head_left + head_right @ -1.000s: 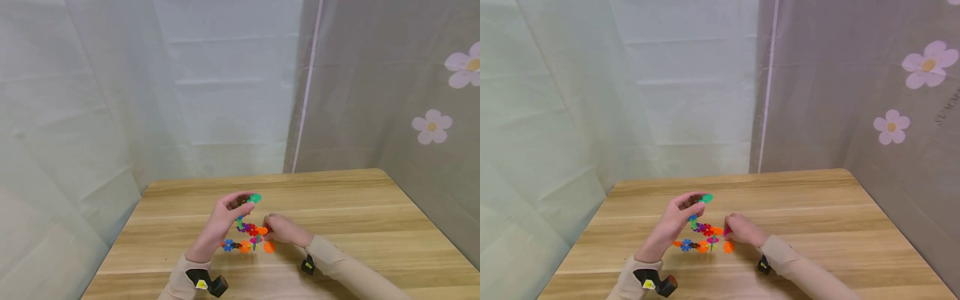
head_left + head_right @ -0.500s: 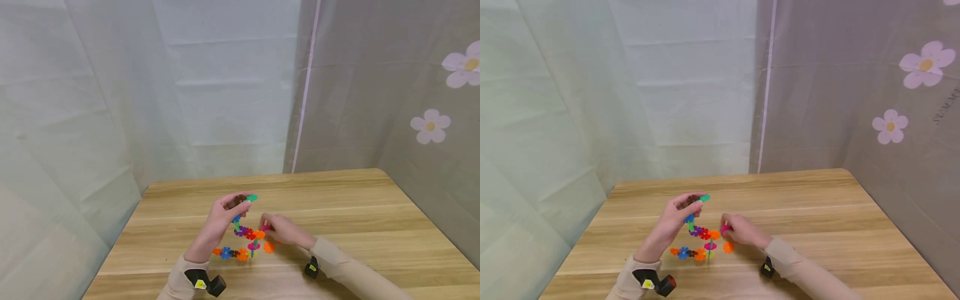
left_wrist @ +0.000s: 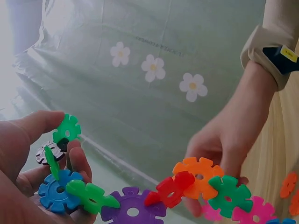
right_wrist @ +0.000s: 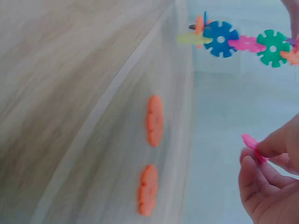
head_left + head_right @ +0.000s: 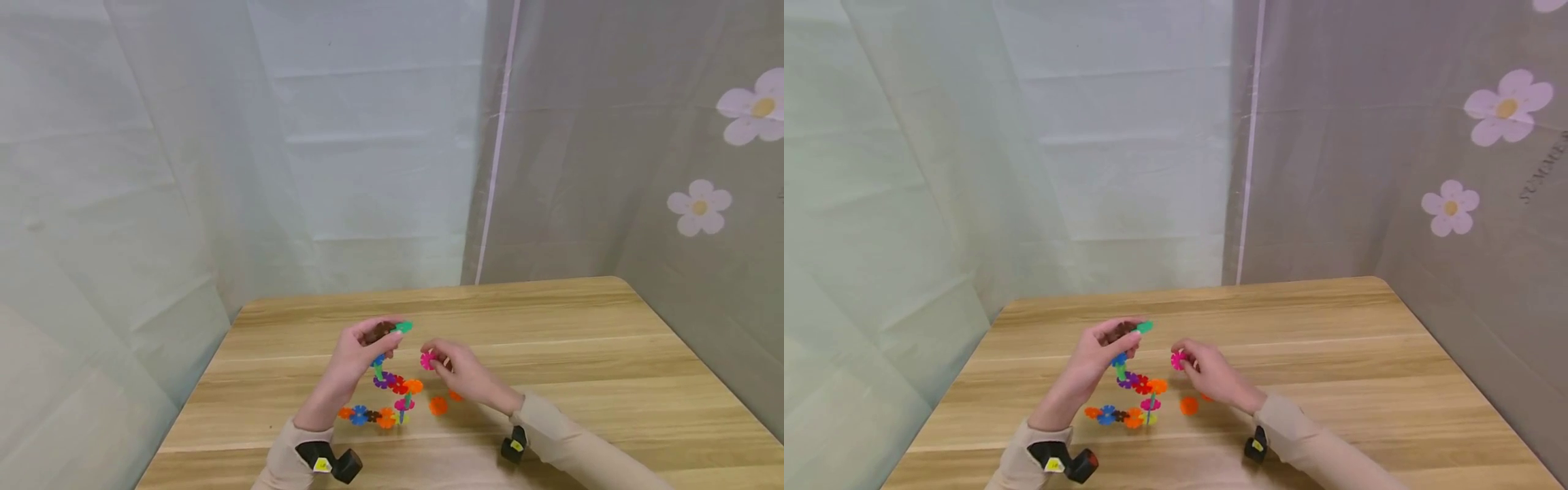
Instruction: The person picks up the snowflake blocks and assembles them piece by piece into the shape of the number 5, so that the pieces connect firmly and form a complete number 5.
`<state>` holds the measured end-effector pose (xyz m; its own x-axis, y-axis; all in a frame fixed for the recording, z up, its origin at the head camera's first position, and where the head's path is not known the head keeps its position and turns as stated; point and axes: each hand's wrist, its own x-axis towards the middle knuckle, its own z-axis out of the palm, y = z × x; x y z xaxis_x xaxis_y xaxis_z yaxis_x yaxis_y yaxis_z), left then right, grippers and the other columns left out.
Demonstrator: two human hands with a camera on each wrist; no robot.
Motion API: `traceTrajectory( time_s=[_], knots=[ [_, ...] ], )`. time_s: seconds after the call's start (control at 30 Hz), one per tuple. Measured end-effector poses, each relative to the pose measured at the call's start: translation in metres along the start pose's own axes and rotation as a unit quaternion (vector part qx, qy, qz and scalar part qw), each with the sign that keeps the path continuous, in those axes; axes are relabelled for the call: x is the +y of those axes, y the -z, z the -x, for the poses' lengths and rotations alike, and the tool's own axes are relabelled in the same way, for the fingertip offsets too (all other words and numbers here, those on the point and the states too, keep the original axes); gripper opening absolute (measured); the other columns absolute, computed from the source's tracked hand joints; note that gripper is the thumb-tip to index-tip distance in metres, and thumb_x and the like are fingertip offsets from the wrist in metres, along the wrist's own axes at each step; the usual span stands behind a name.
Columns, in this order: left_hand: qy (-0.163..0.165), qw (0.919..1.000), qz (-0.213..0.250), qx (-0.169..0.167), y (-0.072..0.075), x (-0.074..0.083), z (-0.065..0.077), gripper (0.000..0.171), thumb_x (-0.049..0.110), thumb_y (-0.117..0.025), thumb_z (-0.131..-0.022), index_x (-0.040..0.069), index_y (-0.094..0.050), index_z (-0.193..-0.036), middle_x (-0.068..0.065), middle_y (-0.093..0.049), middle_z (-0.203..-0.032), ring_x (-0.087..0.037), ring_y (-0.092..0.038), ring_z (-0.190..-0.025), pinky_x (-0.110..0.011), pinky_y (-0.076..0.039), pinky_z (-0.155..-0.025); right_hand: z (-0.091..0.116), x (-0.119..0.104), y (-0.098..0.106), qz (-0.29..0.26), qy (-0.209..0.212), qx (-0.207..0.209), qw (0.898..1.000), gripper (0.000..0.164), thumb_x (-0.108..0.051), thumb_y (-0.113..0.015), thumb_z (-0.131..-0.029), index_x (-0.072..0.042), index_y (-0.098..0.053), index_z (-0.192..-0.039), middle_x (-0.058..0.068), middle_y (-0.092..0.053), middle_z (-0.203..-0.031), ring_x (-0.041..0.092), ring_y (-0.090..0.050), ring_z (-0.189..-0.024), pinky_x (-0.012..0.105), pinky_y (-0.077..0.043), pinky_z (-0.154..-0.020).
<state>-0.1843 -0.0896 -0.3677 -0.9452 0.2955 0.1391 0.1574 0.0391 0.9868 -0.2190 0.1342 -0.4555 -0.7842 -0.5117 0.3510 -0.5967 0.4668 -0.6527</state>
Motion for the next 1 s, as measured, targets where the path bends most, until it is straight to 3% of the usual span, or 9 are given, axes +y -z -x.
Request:
traceTrajectory(
  time_s=[0.33,0.57,0.8,1.0],
  knots=[
    [-0.039,0.9983,-0.038,-0.023,-0.001,-0.002,0.001,0.03,0.02,-0.066,-0.092,0.005,-0.065,-0.119,-0.002,-0.065,-0.098,-0.021,-0.059,-0.08,-0.024,-0.052,-0.071,0.003,-0.027,0.006,-0.005,0.05,0.095,0.994,0.024,-0.005,-0.059,-0.094,-0.011,-0.064,-0.117,-0.004,-0.067,-0.093,0.003,-0.056,-0.073,0.02,-0.053,-0.064],
    [-0.051,0.9972,-0.045,-0.033,-0.001,-0.001,0.001,0.03,0.019,-0.065,-0.093,0.004,-0.065,-0.118,-0.015,-0.065,-0.103,-0.019,-0.059,-0.079,-0.023,-0.052,-0.072,0.006,-0.043,0.012,-0.015,0.068,0.151,0.986,0.028,0.002,-0.058,-0.092,-0.01,-0.064,-0.116,-0.001,-0.067,-0.093,0.001,-0.053,-0.066,0.019,-0.051,-0.059],
    [-0.057,0.9964,-0.057,-0.028,-0.002,-0.001,0.002,0.029,0.02,-0.065,-0.093,0.005,-0.066,-0.118,-0.001,-0.063,-0.093,-0.015,-0.056,-0.077,-0.023,-0.05,-0.071,0.007,-0.053,0.016,-0.049,0.134,0.215,0.966,0.03,0.01,-0.059,-0.089,-0.004,-0.063,-0.116,0.007,-0.064,-0.091,0.006,-0.052,-0.063,0.02,-0.052,-0.058],
    [-0.046,0.9965,-0.062,-0.03,-0.004,-0.001,0.001,0.028,0.022,-0.066,-0.092,0.007,-0.068,-0.116,0.001,-0.064,-0.09,-0.016,-0.057,-0.079,-0.024,-0.051,-0.073,0.008,-0.062,0.02,-0.055,0.17,0.239,0.954,0.03,0.012,-0.06,-0.087,0.0,-0.063,-0.114,0.009,-0.063,-0.091,0.008,-0.051,-0.063,0.017,-0.049,-0.056]
  ],
)
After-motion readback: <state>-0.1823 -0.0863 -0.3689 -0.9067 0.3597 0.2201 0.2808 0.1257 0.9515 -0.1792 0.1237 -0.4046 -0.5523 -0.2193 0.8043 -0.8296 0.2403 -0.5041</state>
